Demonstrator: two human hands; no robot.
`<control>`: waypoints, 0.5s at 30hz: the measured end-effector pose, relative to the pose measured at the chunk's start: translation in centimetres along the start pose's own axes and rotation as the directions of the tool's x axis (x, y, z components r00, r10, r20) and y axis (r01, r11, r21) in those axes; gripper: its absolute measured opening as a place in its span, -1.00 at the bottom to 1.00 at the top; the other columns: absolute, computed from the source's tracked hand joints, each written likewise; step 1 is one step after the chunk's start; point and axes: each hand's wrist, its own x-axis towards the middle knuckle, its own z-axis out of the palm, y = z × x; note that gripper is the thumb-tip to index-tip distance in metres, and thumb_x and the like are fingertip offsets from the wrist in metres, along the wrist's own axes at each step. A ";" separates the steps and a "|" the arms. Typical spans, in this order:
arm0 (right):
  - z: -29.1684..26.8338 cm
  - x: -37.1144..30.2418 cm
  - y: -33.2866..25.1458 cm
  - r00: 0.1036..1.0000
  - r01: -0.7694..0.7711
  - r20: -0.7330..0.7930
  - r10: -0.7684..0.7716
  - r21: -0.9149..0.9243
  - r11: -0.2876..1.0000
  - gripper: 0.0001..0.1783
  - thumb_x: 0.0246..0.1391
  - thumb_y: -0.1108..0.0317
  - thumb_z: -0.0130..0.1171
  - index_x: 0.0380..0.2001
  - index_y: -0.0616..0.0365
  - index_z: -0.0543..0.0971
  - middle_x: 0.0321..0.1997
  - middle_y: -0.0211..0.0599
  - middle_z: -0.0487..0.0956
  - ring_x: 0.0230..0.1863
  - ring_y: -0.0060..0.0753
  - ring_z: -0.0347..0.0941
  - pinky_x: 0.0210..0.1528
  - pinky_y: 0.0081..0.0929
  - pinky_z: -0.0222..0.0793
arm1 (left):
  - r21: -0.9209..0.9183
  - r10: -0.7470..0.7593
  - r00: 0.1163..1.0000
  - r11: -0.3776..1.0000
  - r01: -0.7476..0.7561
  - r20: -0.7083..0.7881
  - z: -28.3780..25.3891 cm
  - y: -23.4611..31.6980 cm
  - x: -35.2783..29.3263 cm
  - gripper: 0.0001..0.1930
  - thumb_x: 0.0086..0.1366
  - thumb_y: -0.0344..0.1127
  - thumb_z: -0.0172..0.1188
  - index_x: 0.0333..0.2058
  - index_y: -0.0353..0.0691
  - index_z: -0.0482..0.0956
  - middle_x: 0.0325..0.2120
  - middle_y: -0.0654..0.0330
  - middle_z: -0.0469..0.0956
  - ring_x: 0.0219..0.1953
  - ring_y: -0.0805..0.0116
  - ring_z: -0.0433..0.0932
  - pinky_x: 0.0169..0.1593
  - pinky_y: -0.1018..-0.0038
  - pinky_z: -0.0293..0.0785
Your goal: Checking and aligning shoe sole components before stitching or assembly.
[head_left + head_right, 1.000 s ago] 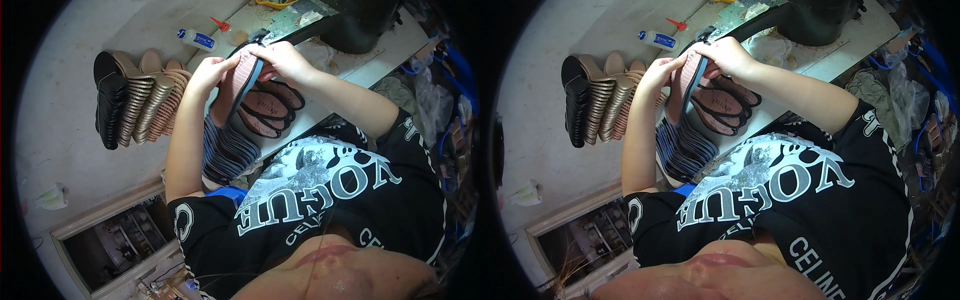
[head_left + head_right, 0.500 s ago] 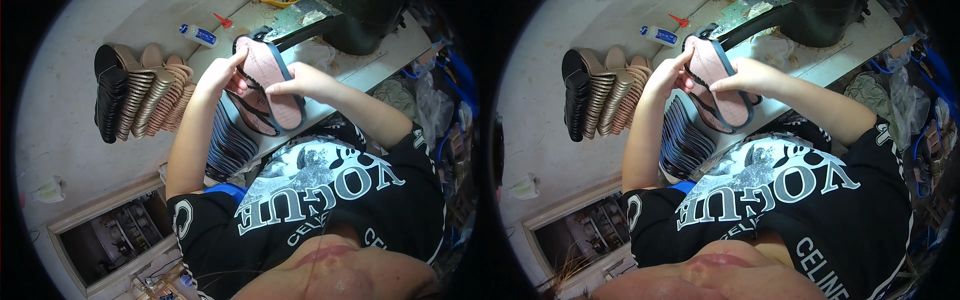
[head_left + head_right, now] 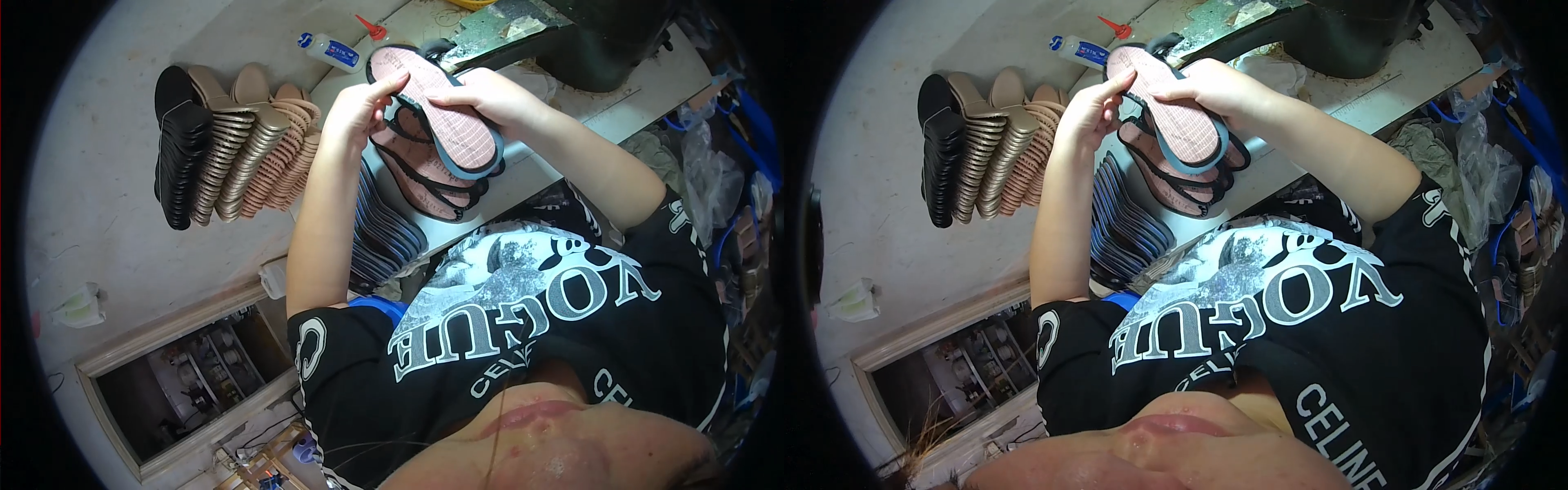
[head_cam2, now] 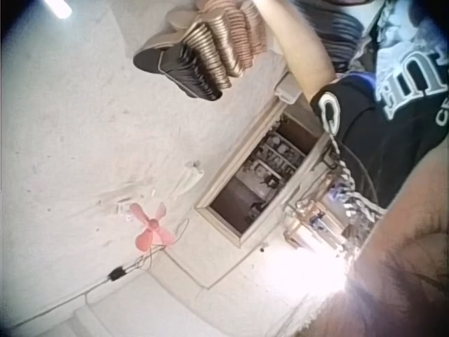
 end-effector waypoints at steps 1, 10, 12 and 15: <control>0.1 0.0 -0.2 1.000 -0.008 -0.007 0.008 -0.014 1.000 -0.63 0.02 0.27 0.26 -0.20 0.37 0.56 -0.30 -0.28 0.60 -0.37 -0.60 0.51 -0.30 -0.61 0.43 | -0.030 0.027 0.999 0.999 -0.028 -0.041 0.0 0.0 0.2 -0.61 -0.01 -0.01 0.41 -0.70 -0.02 0.39 -0.84 0.50 0.28 -0.83 0.70 0.15 -0.67 0.68 -0.03; 2.6 -6.4 -1.1 0.969 -0.245 0.070 0.239 0.099 0.964 -0.59 -0.01 0.17 0.26 -0.26 0.35 0.55 -0.43 -0.18 0.61 -0.47 -0.48 0.58 -0.43 -0.60 0.54 | -0.181 -0.038 0.999 0.983 0.038 0.006 -0.5 -0.9 1.2 -0.53 0.01 0.02 0.40 -0.80 0.02 0.31 -0.92 0.46 0.18 -0.87 0.62 0.03 -0.69 0.63 -0.05; 2.9 -7.0 -1.0 0.964 -0.264 0.056 0.259 0.124 0.956 -0.62 0.03 0.16 0.23 -0.31 0.34 0.56 -0.43 -0.12 0.62 -0.45 -0.43 0.61 -0.42 -0.60 0.53 | -0.204 -0.024 1.000 0.979 0.027 0.016 -0.7 -1.0 1.8 -0.55 -0.02 0.01 0.42 -0.77 0.00 0.33 -0.90 0.46 0.21 -0.86 0.64 0.08 -0.70 0.65 -0.01; 3.0 -6.1 -0.1 0.986 -0.168 0.012 0.168 0.165 0.972 -0.61 0.04 0.16 0.22 -0.32 0.37 0.55 -0.43 -0.14 0.62 -0.46 -0.45 0.61 -0.40 -0.62 0.52 | -0.243 0.004 1.000 0.970 0.001 0.019 -1.3 -1.2 2.6 -0.57 -0.04 -0.01 0.44 -0.73 -0.04 0.35 -0.87 0.44 0.25 -0.84 0.66 0.13 -0.72 0.67 0.01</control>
